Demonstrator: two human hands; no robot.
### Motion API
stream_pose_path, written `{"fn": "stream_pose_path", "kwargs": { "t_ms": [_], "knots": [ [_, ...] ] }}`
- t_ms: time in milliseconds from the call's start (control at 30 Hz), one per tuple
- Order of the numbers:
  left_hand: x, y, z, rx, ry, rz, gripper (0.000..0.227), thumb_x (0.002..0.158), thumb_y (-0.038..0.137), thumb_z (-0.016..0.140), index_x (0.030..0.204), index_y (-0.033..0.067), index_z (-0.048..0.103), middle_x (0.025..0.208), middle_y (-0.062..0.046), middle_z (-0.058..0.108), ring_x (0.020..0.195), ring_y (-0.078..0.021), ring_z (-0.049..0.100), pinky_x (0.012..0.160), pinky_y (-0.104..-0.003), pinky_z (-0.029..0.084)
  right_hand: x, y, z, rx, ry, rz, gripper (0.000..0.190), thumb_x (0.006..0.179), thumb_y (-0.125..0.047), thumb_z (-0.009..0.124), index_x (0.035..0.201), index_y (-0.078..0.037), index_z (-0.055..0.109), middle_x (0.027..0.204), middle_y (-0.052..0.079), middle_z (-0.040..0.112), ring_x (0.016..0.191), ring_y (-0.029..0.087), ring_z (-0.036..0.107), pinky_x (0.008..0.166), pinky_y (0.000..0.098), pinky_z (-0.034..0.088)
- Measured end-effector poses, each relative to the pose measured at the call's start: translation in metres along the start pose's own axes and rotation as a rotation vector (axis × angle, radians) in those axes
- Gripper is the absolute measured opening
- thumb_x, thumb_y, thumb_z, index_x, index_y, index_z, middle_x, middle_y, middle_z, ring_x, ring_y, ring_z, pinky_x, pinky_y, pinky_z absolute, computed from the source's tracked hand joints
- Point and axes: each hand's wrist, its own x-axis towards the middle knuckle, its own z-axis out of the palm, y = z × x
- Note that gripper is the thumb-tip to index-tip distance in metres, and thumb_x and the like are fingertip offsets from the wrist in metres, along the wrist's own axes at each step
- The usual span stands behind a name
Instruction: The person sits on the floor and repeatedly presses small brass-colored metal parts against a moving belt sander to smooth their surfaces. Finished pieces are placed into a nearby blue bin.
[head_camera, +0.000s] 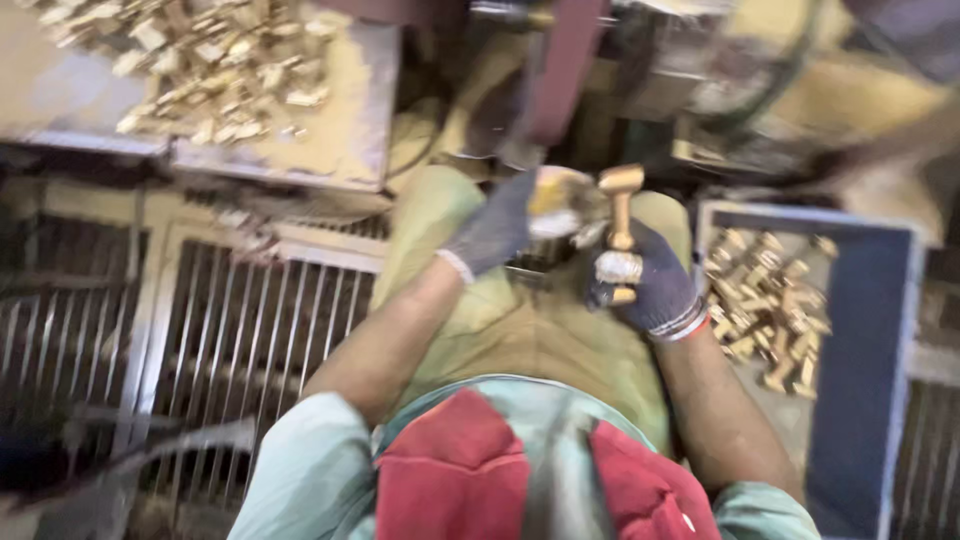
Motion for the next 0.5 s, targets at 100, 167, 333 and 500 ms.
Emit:
{"fn": "stream_pose_path", "kwargs": {
  "t_ms": [100,167,333,500],
  "knots": [
    [0.003,0.004,-0.006,0.075,0.072,-0.108,0.034,0.097,0.021,0.072,0.128,0.0075,0.067,0.110,-0.004,0.071,0.100,-0.0123,0.064,0.090,-0.031,0.055,0.030,0.000,0.022,-0.287,0.019,0.082,0.048,0.079,-0.011,0.073,0.124,-0.005,0.061,0.088,0.003,0.061,0.070,0.013,0.059,0.060,0.0283,0.050],
    [0.005,-0.002,-0.014,0.241,0.129,0.011,0.035,0.095,0.017,0.075,0.127,0.0058,0.066,0.112,-0.004,0.072,0.104,-0.0131,0.067,0.094,-0.031,0.055,0.048,-0.003,0.021,-0.504,-0.002,-0.011,0.056,0.077,-0.014,0.077,0.129,-0.008,0.058,0.101,0.001,0.060,0.081,0.011,0.056,0.067,0.0263,0.049],
    [0.018,-0.034,-0.028,0.216,0.226,-0.014,0.035,0.092,0.014,0.076,0.124,0.0044,0.068,0.111,-0.005,0.072,0.103,-0.0131,0.068,0.092,-0.030,0.058,0.104,0.016,-0.013,-1.171,0.072,-0.281,0.053,0.081,-0.020,0.083,0.125,-0.002,0.060,0.117,0.012,0.070,0.110,0.027,0.068,0.091,0.0401,0.053],
    [0.043,-0.092,-0.048,0.182,0.406,-0.292,0.038,0.090,0.015,0.078,0.125,0.0034,0.067,0.104,-0.004,0.076,0.095,-0.0115,0.069,0.086,-0.029,0.056,0.155,0.068,-0.044,-1.138,0.021,-0.153,0.040,0.084,-0.014,0.076,0.121,-0.002,0.066,0.119,0.016,0.073,0.113,0.030,0.068,0.097,0.0406,0.053]
  ]
}}
